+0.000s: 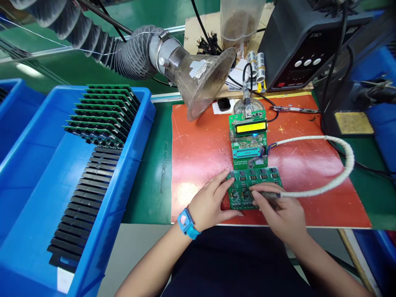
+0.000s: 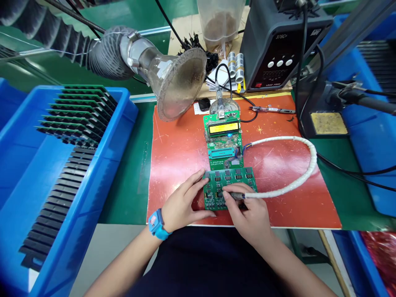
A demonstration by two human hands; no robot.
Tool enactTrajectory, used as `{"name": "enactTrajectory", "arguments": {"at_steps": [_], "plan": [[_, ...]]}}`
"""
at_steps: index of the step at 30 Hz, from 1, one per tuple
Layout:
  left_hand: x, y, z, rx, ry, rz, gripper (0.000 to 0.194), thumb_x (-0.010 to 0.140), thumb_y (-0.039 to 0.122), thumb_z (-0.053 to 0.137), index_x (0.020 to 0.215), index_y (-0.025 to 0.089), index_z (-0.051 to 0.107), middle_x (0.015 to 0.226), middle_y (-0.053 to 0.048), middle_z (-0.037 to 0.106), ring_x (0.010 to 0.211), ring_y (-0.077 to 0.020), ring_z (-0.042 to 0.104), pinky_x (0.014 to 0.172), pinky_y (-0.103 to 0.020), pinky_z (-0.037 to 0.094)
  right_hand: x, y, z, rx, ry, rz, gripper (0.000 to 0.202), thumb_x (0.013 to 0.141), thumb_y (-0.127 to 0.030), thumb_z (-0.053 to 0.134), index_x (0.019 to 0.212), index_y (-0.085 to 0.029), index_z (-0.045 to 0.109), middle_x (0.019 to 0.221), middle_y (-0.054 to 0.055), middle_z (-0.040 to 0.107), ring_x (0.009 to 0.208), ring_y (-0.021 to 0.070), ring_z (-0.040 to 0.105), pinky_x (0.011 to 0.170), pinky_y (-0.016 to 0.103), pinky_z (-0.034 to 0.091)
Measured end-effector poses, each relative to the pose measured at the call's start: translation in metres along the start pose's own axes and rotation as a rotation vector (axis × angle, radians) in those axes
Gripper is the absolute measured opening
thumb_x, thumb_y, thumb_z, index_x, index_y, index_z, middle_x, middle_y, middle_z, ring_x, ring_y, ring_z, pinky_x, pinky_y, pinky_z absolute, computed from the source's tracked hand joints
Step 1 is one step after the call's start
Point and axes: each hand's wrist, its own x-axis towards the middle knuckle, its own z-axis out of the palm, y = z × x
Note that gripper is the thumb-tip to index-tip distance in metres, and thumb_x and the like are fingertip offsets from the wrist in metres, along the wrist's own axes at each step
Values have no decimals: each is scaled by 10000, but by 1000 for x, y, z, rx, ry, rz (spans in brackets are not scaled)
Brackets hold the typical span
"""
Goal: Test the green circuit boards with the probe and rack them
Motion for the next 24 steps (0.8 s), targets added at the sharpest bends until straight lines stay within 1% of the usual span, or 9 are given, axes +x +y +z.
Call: {"name": "enactTrajectory", "arguments": {"at_steps": [2,5,10,12,15,19,22,24], "plan": [[0,0,0,4,2,3,916,742,549,787,1450,151,363,1488,-237,437,1386,-341,465,1089,-499,494,0,0,0,1,0,3,126,930,-220,595,847,-206,690,857,55,720,780,197,700,672,310,602],[-1,-1,1,5,3,12,930,735,540,796,1453,142,359,1491,-244,430,1384,-342,467,1091,-494,493,0,1,1,-2,1,9,145,932,-229,593,827,-209,691,861,58,720,783,201,700,677,318,605],[0,-1,0,-6,5,20,926,760,546,775,1479,182,319,1500,-232,419,1380,-344,472,1078,-505,504,-2,2,0,-6,-5,31,214,937,-234,590,744,-218,679,876,59,721,842,205,699,725,327,605],[0,-2,0,-5,4,18,925,765,548,769,1484,189,312,1497,-231,421,1377,-351,474,1079,-518,501,-3,2,-1,2,-10,57,196,938,-247,590,770,-216,686,887,61,719,839,206,703,706,320,607],[0,-2,1,0,13,22,920,772,556,760,1488,196,307,1493,-225,428,1375,-359,475,1080,-530,498,-3,2,-3,7,-26,104,153,939,-281,594,856,-215,705,898,60,716,791,199,709,633,293,602],[-1,-3,2,0,25,37,917,776,562,753,1483,182,310,1487,-229,436,1375,-358,474,1081,-527,498,-2,-2,-6,3,-52,136,159,940,-302,592,864,-222,707,896,50,713,720,179,704,617,286,602],[-1,-3,2,-4,24,34,918,781,559,751,1489,187,300,1493,-227,429,1384,-359,463,1088,-535,489,-2,-8,-5,42,-31,174,127,939,-289,598,916,-220,702,948,48,706,603,135,675,535,255,586],[0,-2,2,-10,18,33,923,784,552,753,1496,193,288,1498,-226,424,1387,-360,458,1087,-537,490,-2,-12,-2,66,-24,168,118,939,-276,598,923,-220,701,957,50,705,595,131,672,521,250,584]]}}
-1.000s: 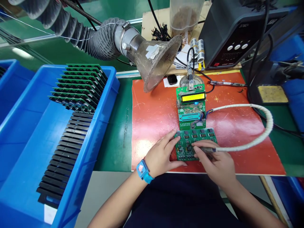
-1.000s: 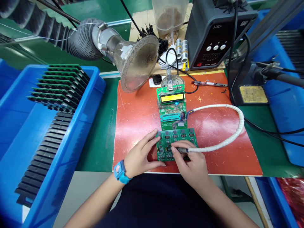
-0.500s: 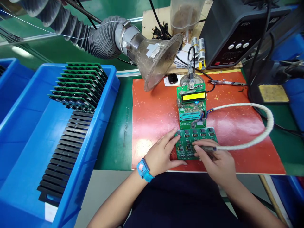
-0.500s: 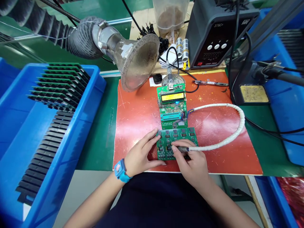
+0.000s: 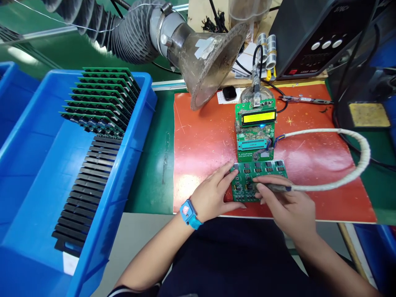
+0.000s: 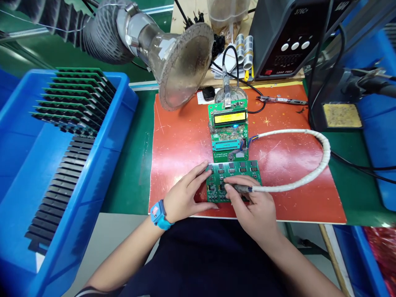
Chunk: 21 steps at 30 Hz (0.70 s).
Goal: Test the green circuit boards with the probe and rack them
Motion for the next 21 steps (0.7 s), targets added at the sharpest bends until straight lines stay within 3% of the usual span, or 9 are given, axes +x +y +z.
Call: {"name": "enactTrajectory", "arguments": {"at_steps": [4,10,21], "plan": [[0,0,-1,-12,-1,-1,918,779,528,768,1492,188,298,1502,-227,420,1388,-358,458,1082,-526,497,-1,0,10,2,-36,-53,118,939,-252,592,947,-211,702,950,60,720,668,166,698,566,286,605],[0,0,-1,-29,-11,-4,918,782,504,775,1497,191,293,1522,-222,396,1410,-346,430,1100,-519,483,2,2,17,-82,-12,-172,99,928,-212,600,944,-205,698,907,56,733,853,207,717,781,352,622],[-1,0,-1,-20,-15,-9,901,784,498,776,1484,173,312,1511,-231,406,1395,-348,450,1101,-512,482,3,2,17,-94,-9,-218,95,922,-213,608,950,-214,699,886,50,739,846,211,720,776,348,616]]}}
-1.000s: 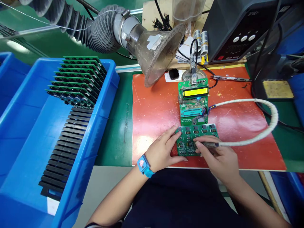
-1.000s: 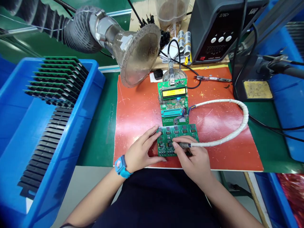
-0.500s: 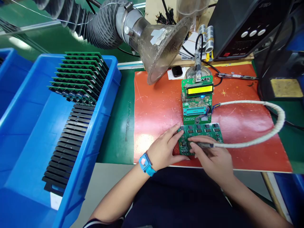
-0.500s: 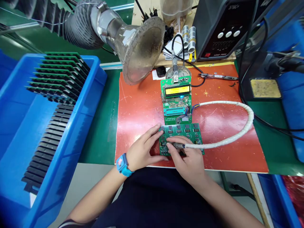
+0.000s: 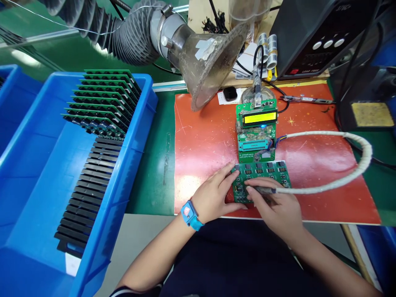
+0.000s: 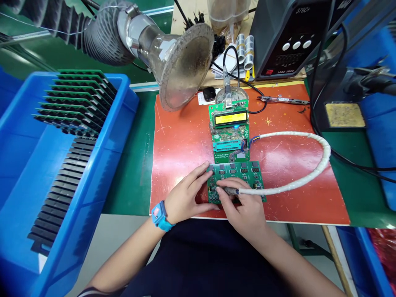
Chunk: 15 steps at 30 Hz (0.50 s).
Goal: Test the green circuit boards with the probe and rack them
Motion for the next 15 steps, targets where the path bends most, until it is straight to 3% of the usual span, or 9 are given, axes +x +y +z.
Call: {"name": "enactTrajectory", "arguments": {"at_steps": [9,15], "plan": [[0,0,0,24,-8,-3,903,772,493,788,1473,151,335,1499,-241,418,1384,-353,464,1098,-504,486,2,0,4,-19,8,0,86,920,-226,606,923,-219,692,864,43,736,808,197,724,672,293,616],[-1,0,0,18,-21,-15,895,783,501,775,1478,153,331,1509,-247,403,1390,-356,455,1096,-512,483,4,-1,4,-13,28,-33,87,907,-188,605,898,-218,686,841,33,738,794,191,725,722,299,620]]}}
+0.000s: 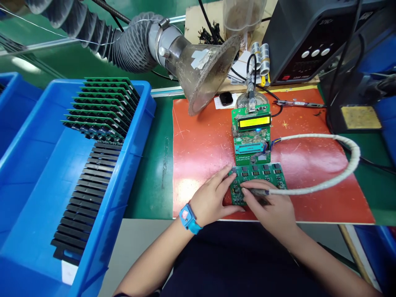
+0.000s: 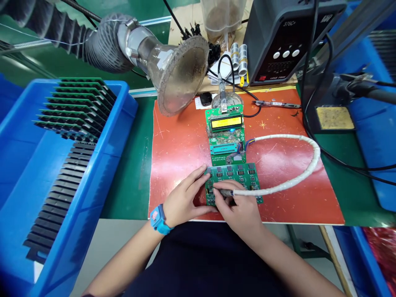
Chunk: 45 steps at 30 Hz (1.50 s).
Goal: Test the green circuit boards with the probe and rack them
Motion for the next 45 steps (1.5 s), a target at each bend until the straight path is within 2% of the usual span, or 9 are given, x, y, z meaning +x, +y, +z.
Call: {"name": "enactTrajectory", "arguments": {"at_steps": [15,21,32,36,40,45], "plan": [[0,0,0,-12,10,1,910,781,493,781,1494,190,302,1512,-226,407,1394,-346,452,1105,-514,475,-3,3,-3,46,-49,91,130,928,-265,601,899,-216,718,867,60,746,842,224,732,743,343,642],[0,0,0,-4,11,4,894,771,491,790,1467,154,341,1503,-238,414,1396,-345,450,1109,-495,476,-3,2,-2,57,-38,89,135,928,-259,600,867,-217,712,861,54,744,843,218,729,743,332,638],[5,5,-5,30,-18,-29,885,774,519,781,1477,226,332,1517,-194,409,1384,-351,462,1086,-538,482,-3,2,-1,84,-26,93,107,926,-254,604,898,-213,699,879,56,736,799,201,720,677,310,627],[7,9,-5,66,-42,-33,902,750,508,802,1464,202,344,1528,-204,390,1392,-356,445,1093,-549,466,-3,2,-1,101,-20,94,117,932,-277,600,901,-214,694,870,61,732,801,206,723,657,304,628],[11,13,-4,120,-51,-22,920,739,493,813,1462,179,337,1494,-208,433,1378,-363,453,1100,-550,450,-3,2,1,119,-13,85,96,932,-251,597,917,-213,683,885,58,727,807,196,721,626,278,618],[19,17,-6,174,-76,-30,956,717,491,825,1458,141,332,1453,-222,466,1327,-375,490,1066,-556,469,-4,3,1,97,0,67,75,924,-233,600,921,-220,675,888,52,725,836,204,720,695,302,618]]}}
